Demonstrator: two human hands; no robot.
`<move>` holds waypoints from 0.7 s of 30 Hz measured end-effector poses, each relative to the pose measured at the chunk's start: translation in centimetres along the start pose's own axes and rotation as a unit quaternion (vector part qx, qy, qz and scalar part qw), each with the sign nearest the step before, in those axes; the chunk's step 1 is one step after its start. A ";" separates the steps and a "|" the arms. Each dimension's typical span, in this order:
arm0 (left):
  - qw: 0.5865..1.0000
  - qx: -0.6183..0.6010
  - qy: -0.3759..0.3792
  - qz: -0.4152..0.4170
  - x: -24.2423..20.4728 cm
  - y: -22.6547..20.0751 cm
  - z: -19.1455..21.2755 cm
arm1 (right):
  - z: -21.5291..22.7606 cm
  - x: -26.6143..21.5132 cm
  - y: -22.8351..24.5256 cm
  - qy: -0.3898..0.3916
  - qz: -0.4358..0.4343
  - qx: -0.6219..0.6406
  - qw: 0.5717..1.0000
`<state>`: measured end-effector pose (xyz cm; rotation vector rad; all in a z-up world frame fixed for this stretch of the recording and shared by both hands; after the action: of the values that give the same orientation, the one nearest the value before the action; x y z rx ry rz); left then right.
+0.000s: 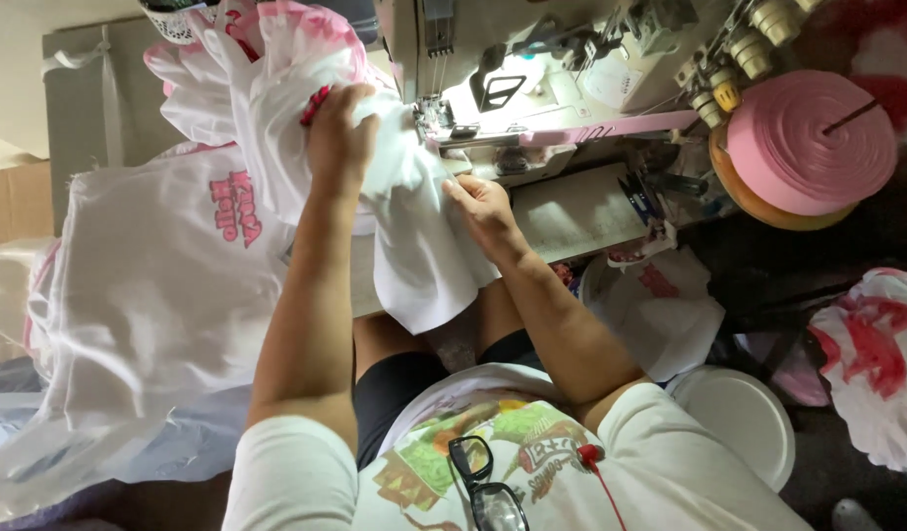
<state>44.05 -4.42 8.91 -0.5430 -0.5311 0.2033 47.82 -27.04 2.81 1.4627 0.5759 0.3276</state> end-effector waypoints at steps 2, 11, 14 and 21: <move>0.962 -0.122 -0.201 -0.136 -4.8 -2.0 2.7 | 0.6 2.1 -3.7 0.004 0.037 0.149 0.988; 0.913 0.194 -0.258 -0.248 -20.3 3.4 -6.5 | -0.9 -2.3 0.6 0.005 -0.148 0.328 0.933; 0.871 0.242 -0.282 -0.322 -12.8 0.4 3.2 | -2.2 -2.6 -0.3 -0.004 -0.174 0.334 0.926; 0.914 0.302 -0.212 -0.172 -3.6 -5.8 10.3 | -5.4 -3.5 1.4 -0.035 -0.119 0.348 0.929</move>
<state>35.83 -5.90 18.02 0.2125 -0.9310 0.1376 42.16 -24.26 4.71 2.0452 0.8539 -0.1477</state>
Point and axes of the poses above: each hand's wrist, its own x-axis towards the middle knuckle, its own z-axis out of the back of the hand, y = z × x, the point moved 6 cm from there along x, towards the middle knuckle, and after that the axes turned 12 degrees about -z, right-handed, at the moved point
